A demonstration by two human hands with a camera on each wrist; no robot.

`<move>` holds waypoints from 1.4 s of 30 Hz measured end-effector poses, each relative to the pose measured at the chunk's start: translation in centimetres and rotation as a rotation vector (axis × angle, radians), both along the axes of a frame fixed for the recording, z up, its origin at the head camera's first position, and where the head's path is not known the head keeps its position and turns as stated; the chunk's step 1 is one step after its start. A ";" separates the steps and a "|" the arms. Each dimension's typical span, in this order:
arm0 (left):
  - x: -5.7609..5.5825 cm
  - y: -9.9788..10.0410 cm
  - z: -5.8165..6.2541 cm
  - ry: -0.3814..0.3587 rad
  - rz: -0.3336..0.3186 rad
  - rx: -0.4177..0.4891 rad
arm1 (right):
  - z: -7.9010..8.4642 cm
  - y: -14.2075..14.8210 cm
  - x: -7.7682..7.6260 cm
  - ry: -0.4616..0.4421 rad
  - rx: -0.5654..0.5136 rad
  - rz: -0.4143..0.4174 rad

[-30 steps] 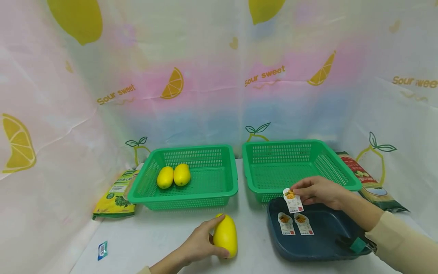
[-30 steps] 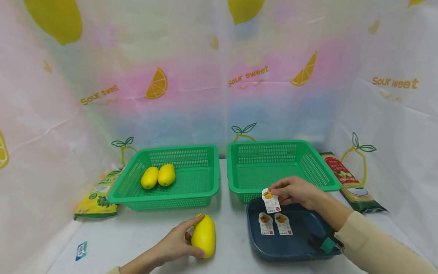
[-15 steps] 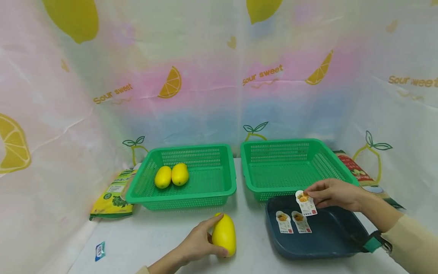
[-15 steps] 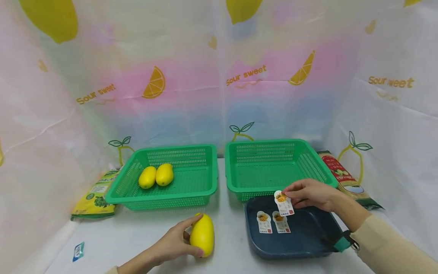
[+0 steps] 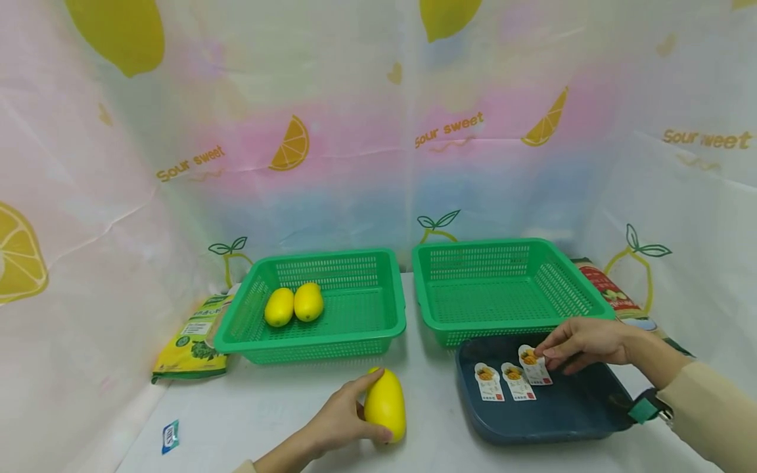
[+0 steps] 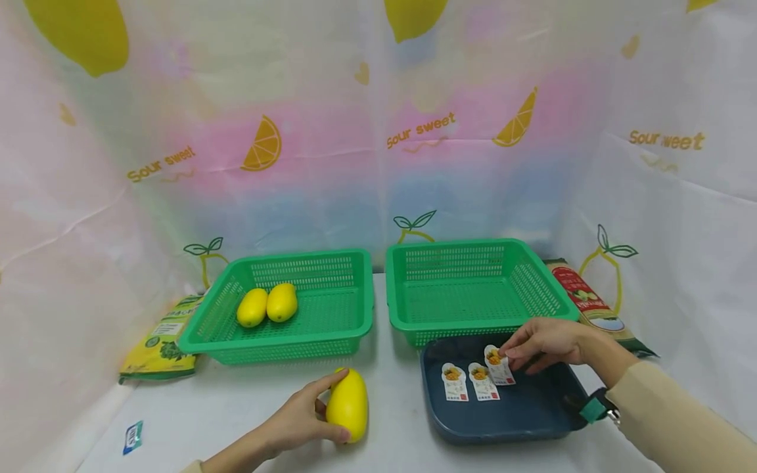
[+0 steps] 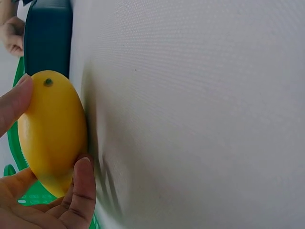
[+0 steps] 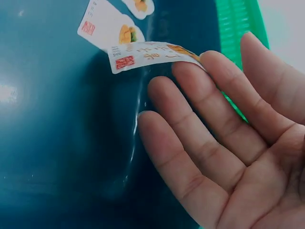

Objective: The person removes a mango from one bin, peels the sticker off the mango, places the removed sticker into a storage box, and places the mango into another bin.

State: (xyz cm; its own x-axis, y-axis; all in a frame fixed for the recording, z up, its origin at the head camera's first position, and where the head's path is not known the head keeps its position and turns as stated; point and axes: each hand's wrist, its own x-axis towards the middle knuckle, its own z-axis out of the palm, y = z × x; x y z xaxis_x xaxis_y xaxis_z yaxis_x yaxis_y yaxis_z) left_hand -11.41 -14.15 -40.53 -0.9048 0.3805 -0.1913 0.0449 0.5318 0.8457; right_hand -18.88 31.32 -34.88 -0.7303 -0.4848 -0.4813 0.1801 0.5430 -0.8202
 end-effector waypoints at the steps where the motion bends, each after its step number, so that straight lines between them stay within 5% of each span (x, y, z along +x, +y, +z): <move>1: 0.0 0.0 0.0 0.000 0.000 0.003 | -0.1 0.1 0.0 -0.004 0.006 -0.005; 15: -0.1 -0.1 0.1 -0.014 0.005 0.002 | -1.1 0.2 -0.2 -0.034 0.120 -0.079; 42: 0.1 -0.1 -0.2 -0.016 0.008 0.009 | -1.9 -1.0 0.4 0.113 0.308 -0.086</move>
State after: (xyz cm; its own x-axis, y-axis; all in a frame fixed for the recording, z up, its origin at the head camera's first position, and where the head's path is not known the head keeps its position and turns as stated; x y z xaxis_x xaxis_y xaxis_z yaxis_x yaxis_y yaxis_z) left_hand -11.35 -14.29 -40.72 -0.9046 0.3753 -0.2021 0.0272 0.5240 0.8513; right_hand -18.51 30.27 -36.81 -0.8191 -0.2634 -0.5096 0.1535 0.7553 -0.6371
